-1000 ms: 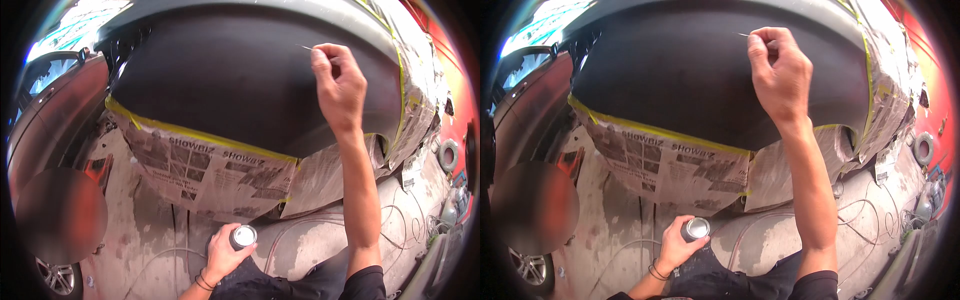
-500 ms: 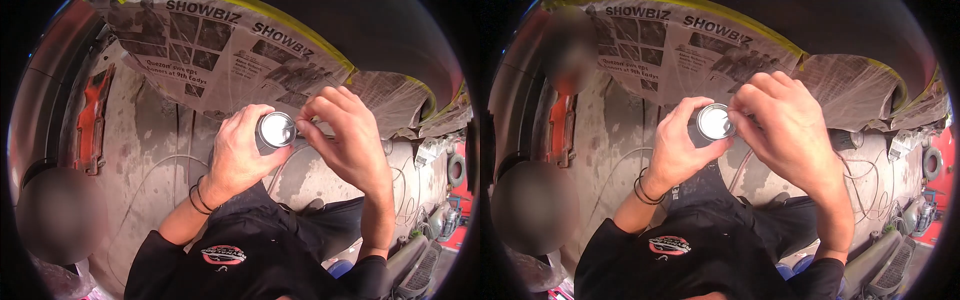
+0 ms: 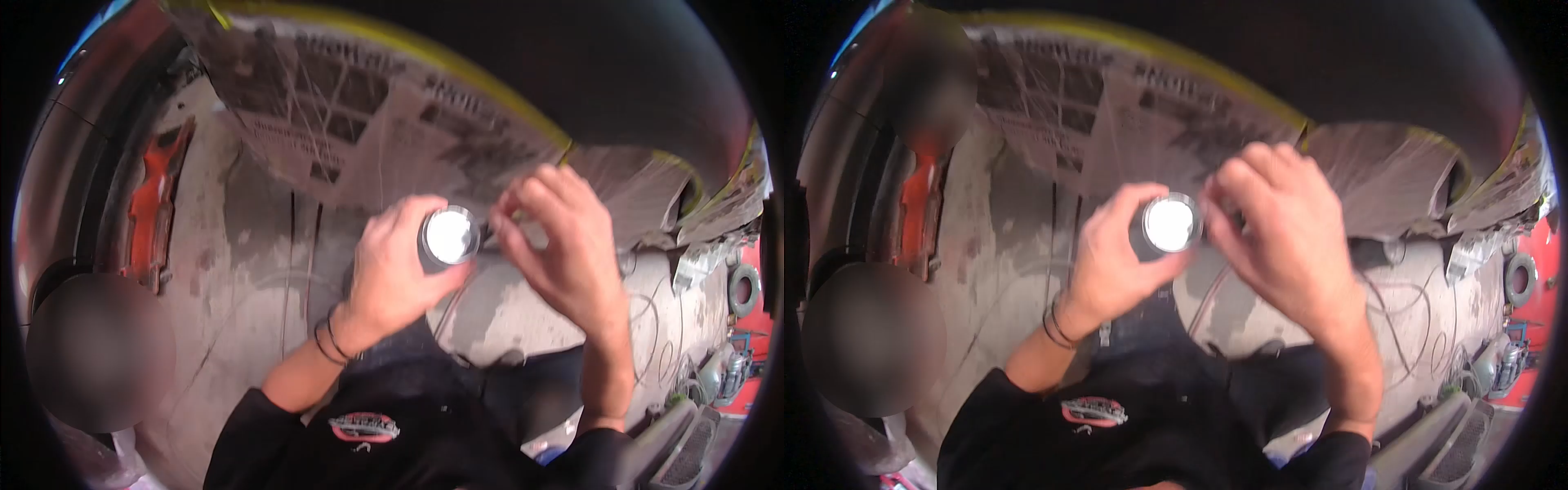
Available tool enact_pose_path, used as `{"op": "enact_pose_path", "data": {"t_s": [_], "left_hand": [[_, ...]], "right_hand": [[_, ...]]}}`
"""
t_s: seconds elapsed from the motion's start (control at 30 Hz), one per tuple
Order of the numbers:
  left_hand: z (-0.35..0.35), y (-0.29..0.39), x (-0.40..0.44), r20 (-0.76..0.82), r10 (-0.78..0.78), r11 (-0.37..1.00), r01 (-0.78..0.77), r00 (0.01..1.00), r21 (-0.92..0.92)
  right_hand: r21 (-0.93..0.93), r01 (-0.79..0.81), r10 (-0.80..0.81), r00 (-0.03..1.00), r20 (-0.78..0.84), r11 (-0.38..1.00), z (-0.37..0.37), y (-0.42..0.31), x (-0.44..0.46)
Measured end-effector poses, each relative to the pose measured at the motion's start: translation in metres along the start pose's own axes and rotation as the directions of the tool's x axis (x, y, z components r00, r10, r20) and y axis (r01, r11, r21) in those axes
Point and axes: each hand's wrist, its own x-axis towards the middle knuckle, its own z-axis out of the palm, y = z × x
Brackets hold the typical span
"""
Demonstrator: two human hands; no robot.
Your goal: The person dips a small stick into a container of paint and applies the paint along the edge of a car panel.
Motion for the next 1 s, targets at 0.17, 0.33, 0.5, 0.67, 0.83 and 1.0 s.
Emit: {"op": "enact_pose_path", "data": {"t_s": [0.17,0.33,0.5,0.67,0.83,1.0], "left_hand": [[-0.001,-0.008,0.001,-0.024,0.007,1.000,-0.007,1.000,0.000],[-0.013,-0.006,0.004,-0.064,0.031,0.999,-0.032,0.997,-0.007],[-0.017,-0.017,-0.003,-0.059,-0.013,1.000,0.012,0.998,-0.019],[0.003,-0.030,-0.034,0.010,-0.097,0.993,0.097,0.995,-0.064],[0.029,-0.046,-0.070,0.059,-0.109,0.989,0.114,0.992,-0.097],[0.042,-0.065,-0.099,0.068,-0.082,0.996,0.085,0.994,-0.038]], "right_hand": [[0.027,0.016,-0.017,0.999,0.037,1.000,0.000,-0.002,0.004],[0.093,0.020,-0.021,1.000,0.011,0.995,-0.013,-0.004,0.021],[0.213,0.029,0.040,0.950,-0.310,0.977,-0.042,-0.001,0.057],[0.324,-0.019,0.251,0.676,-0.693,0.946,-0.078,0.024,0.128],[0.254,-0.060,0.246,0.531,-0.811,0.965,-0.079,0.040,0.171],[0.225,-0.088,0.239,0.487,-0.840,0.970,-0.076,0.037,0.182]]}}
